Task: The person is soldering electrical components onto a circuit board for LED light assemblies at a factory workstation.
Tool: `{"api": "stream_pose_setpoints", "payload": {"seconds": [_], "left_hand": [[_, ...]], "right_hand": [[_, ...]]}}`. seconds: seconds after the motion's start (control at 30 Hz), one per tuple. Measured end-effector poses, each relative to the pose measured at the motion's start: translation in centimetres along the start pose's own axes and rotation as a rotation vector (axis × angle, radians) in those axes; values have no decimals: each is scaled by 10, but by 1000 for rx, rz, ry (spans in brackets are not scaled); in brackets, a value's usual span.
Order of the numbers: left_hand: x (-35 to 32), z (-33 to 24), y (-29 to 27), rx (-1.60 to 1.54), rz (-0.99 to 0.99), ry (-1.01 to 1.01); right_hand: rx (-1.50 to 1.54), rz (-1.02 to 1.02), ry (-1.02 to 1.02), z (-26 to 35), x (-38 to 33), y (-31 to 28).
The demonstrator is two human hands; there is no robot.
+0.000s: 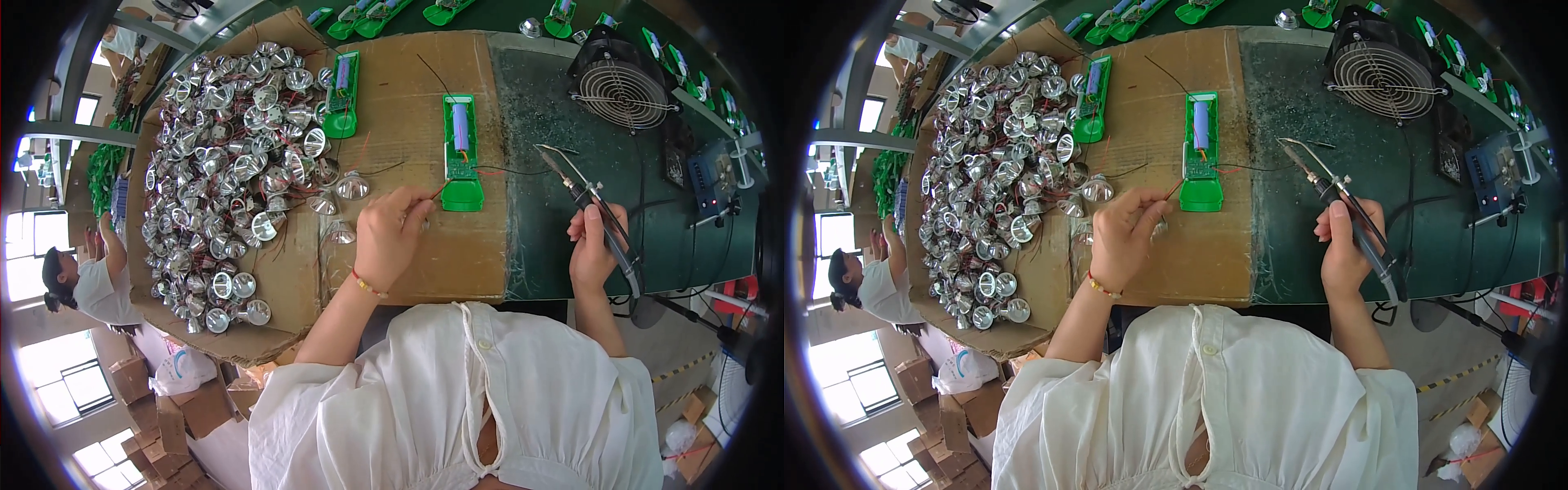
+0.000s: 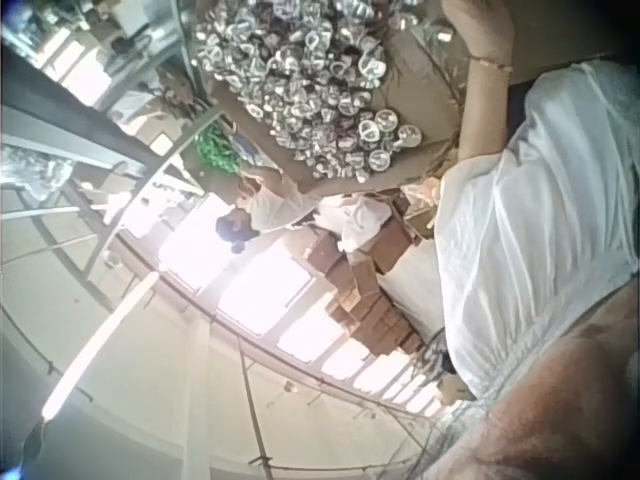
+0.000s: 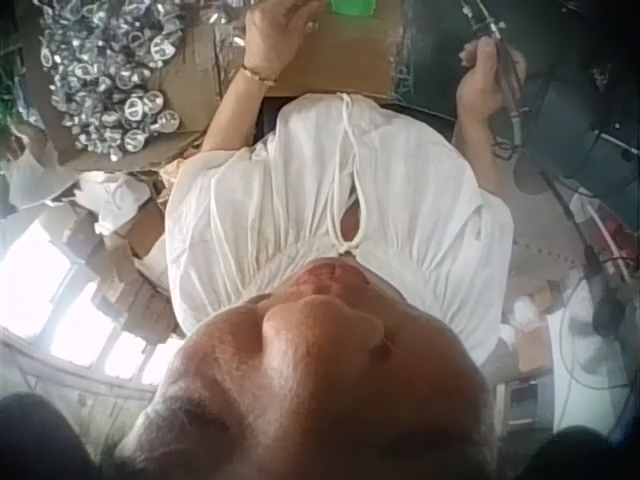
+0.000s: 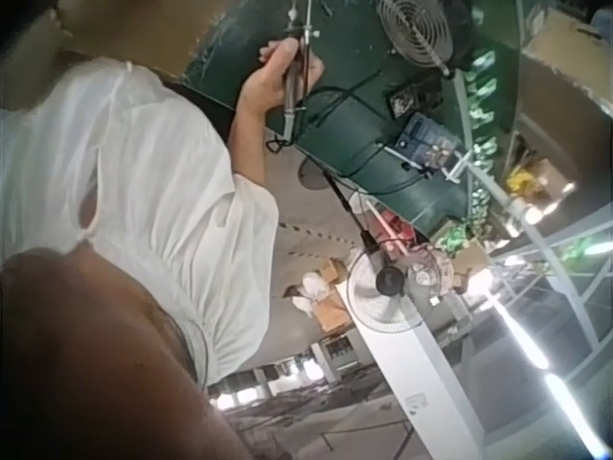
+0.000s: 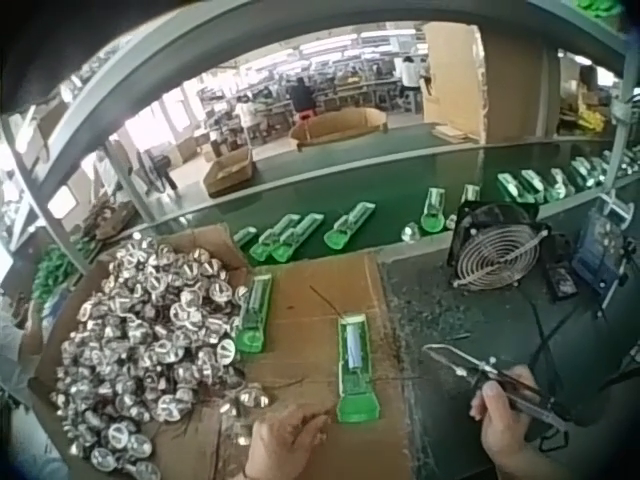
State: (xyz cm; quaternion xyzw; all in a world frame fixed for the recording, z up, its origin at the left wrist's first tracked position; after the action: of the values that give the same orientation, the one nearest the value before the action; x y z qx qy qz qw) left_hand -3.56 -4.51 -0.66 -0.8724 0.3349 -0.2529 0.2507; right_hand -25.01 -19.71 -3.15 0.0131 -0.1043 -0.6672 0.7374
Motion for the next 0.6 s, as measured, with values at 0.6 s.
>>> {"api": "stream_pose_setpoints", "payload": {"seconds": [0.6], "left_hand": [[9,3,29,-150,-115,-332]], "right_hand": [[-81,312,89,3,-20,43]]}}
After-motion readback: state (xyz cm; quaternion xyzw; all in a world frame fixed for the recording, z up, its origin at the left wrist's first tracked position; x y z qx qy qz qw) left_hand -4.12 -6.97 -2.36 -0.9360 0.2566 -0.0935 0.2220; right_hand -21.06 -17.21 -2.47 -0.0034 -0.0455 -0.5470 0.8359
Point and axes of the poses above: each hand's wrist, its own x-axis towards the middle knuckle, its own y-axis out of the palm, z = x × y, the point moved 1 cm from there along x, towards the middle knuckle, and after that the axes turned 8 degrees about -z, right-handed, at the moved point
